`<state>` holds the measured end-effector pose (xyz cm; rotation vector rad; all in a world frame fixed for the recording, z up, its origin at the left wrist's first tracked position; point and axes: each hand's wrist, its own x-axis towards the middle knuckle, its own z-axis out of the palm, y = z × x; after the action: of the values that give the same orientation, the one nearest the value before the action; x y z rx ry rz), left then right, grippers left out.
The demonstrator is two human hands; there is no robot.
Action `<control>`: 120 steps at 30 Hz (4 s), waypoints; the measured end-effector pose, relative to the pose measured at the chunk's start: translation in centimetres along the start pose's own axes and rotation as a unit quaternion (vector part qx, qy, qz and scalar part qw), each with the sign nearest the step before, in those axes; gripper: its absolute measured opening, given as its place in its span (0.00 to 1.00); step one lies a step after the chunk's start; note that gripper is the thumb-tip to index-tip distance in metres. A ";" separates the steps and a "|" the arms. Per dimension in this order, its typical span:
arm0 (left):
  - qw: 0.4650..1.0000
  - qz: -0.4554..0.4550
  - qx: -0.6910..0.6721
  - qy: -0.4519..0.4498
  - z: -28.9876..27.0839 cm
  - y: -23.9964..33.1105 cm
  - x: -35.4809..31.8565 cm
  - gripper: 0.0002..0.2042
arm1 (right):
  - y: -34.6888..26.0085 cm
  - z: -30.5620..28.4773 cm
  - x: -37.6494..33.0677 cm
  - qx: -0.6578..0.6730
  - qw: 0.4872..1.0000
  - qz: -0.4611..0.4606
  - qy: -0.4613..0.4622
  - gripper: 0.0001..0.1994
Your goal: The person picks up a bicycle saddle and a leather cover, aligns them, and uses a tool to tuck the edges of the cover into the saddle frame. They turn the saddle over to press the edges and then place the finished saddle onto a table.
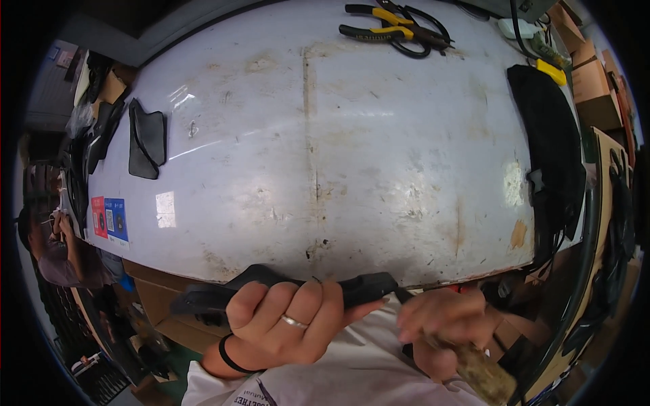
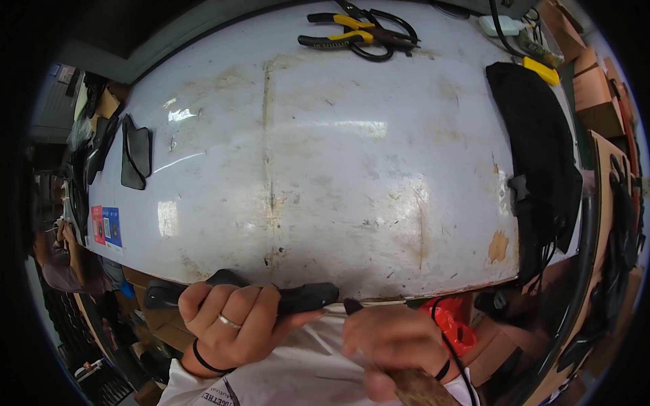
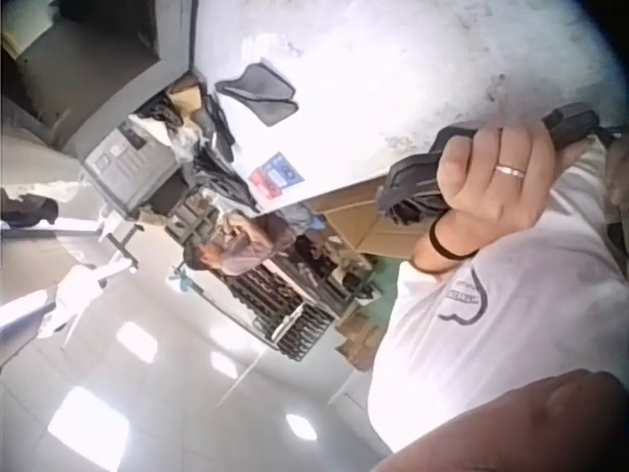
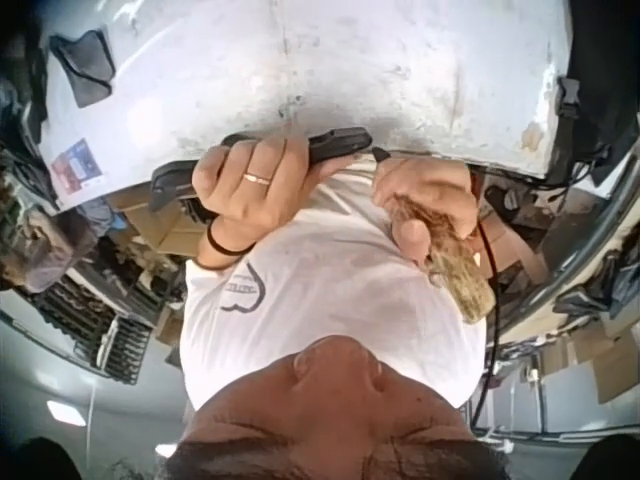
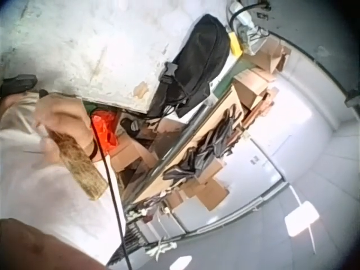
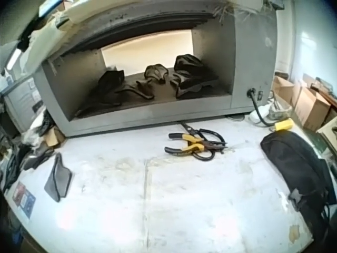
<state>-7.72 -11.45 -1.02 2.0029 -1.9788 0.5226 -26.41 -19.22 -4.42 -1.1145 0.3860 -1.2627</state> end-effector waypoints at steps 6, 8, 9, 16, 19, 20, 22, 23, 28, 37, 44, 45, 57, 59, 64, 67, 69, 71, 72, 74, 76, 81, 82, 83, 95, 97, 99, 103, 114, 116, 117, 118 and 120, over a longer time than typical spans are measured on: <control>0.998 -0.038 -0.051 0.002 -2.8 -1.2 -2.9 0.24 | 0.0 2.6 3.5 -0.114 0.939 0.253 -0.203 0.19; 0.997 -0.041 -0.058 -0.002 -3.5 -1.7 -3.6 0.26 | -0.4 2.8 4.0 -0.126 0.917 0.263 -0.270 0.18; 0.997 -0.040 -0.068 -0.011 -4.0 -2.0 -3.9 0.28 | -0.1 3.2 4.0 -0.125 0.928 0.220 -0.272 0.19; 0.882 -0.373 -0.285 -0.043 -7.5 -7.5 -6.9 0.35 | 1.4 4.0 4.3 -0.149 0.922 0.132 -0.333 0.17; 0.890 -0.314 -0.325 -0.059 -7.5 -7.8 -7.6 0.27 | 3.1 6.4 1.1 -0.172 0.957 0.087 -0.216 0.26; 0.891 -0.303 -0.336 -0.040 -7.2 -7.8 -7.8 0.26 | 3.2 7.1 0.6 -0.168 0.956 0.089 -0.222 0.26; 0.900 -0.296 -0.320 -0.020 -6.8 -7.5 -8.2 0.25 | 3.4 8.4 0.0 -0.182 0.966 0.133 -0.128 0.34; 0.910 -0.285 -0.300 0.000 -7.0 -7.1 -8.4 0.25 | 3.3 8.8 -0.1 -0.164 0.970 0.148 -0.103 0.34; 0.895 -0.289 -0.338 0.036 -6.9 -8.0 -9.1 0.20 | 3.6 7.9 -0.5 -0.138 0.972 0.134 -0.135 0.34; 0.866 -0.292 -0.404 0.054 -5.6 -9.0 -10.4 0.19 | 2.6 6.3 -1.4 -0.188 0.956 0.023 -0.223 0.32; 0.892 -0.330 -0.309 0.027 -5.6 -9.4 -8.6 0.31 | 0.7 4.5 1.8 -0.341 0.893 -0.025 -0.294 0.26; 0.844 -0.363 -0.386 0.083 -4.5 -10.1 -8.0 0.32 | -0.3 4.8 2.4 -0.404 0.877 0.047 -0.254 0.24; 0.671 -0.341 -0.650 -0.102 1.3 -4.7 -4.1 0.14 | -0.8 5.2 4.7 -0.152 0.894 0.012 -0.422 0.13; 0.677 -0.335 -0.639 -0.142 0.9 -4.0 -4.2 0.14 | 0.4 5.9 4.7 0.008 0.926 -0.175 -0.334 0.17; 0.660 -0.233 -0.675 -0.232 2.2 -3.0 -3.6 0.17 | 1.6 7.1 5.1 -0.016 0.892 -0.242 -0.382 0.18; 0.668 -0.226 -0.688 -0.172 2.5 -3.1 -3.8 0.17 | 2.4 8.0 6.4 -0.029 0.864 -0.242 -0.441 0.17; 0.670 -0.196 -0.669 -0.255 2.7 -3.2 -4.3 0.20 | 2.6 8.2 7.2 -0.041 0.846 -0.245 -0.471 0.17; 0.674 -0.196 -0.675 -0.230 3.1 -2.9 -4.8 0.20 | 3.0 8.5 7.6 -0.036 0.837 -0.236 -0.493 0.15; 0.679 -0.196 -0.675 -0.211 3.2 -2.9 -5.0 0.20 | 2.8 8.7 8.0 -0.038 0.835 -0.232 -0.497 0.15; 0.677 -0.197 -0.677 -0.209 3.1 -3.0 -5.3 0.20 | 2.2 9.3 8.7 -0.038 0.839 -0.141 -0.524 0.13; 0.675 -0.188 -0.680 -0.213 3.0 -3.2 -5.1 0.19 | 3.4 8.2 5.9 0.051 0.921 -0.086 -0.376 0.12; 0.677 -0.207 -0.682 -0.185 2.6 -3.7 -5.0 0.15 | 3.4 9.0 6.5 -0.022 0.878 -0.136 -0.459 0.14; 0.677 -0.203 -0.682 -0.188 2.7 -3.7 -5.0 0.15 | 3.4 8.6 6.2 -0.025 0.879 -0.138 -0.456 0.14; 0.682 -0.199 -0.676 -0.197 2.7 -3.8 -4.9 0.15 | 3.4 8.1 5.7 0.012 0.897 -0.153 -0.414 0.14; 0.686 -0.224 -0.656 -0.220 2.4 -3.7 -4.7 0.15 | 3.9 6.5 4.1 0.065 0.952 -0.123 -0.272 0.15; 0.696 -0.221 -0.646 -0.220 2.1 -3.8 -4.7 0.13 | 3.9 6.1 3.6 0.054 0.926 -0.170 -0.332 0.15; 0.695 -0.218 -0.648 -0.223 2.1 -3.7 -4.5 0.13 | 3.4 6.4 1.8 0.014 0.940 -0.202 -0.274 0.15; 0.710 -0.215 -0.638 -0.207 2.4 -3.3 -4.4 0.13 | 3.3 5.8 1.7 -0.035 0.944 -0.184 -0.272 0.15; 0.648 -0.294 -0.659 -0.245 1.3 -3.5 -3.1 0.06 | 1.7 5.9 -0.9 0.031 0.976 -0.136 -0.168 0.15; 0.630 -0.305 -0.663 -0.267 1.1 -3.5 -3.0 0.06 | 0.9 5.5 -1.0 0.016 0.969 -0.214 -0.120 0.16; 0.647 -0.304 -0.656 -0.243 1.1 -3.2 -3.2 0.06 | 0.7 5.5 -1.0 0.014 0.969 -0.216 -0.119 0.16; 0.662 -0.302 -0.650 -0.219 1.2 -2.9 -3.3 0.07 | 0.5 5.4 -0.9 -0.016 0.969 -0.219 -0.115 0.15; 0.666 -0.310 -0.644 -0.215 1.3 -2.5 -3.4 0.09 | 0.8 5.4 -0.4 -0.064 0.967 -0.221 -0.111 0.14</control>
<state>-5.09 -8.86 -3.56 1.5427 -0.9572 -1.2681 -21.95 -16.52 -2.68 -1.4925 0.0468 -1.4925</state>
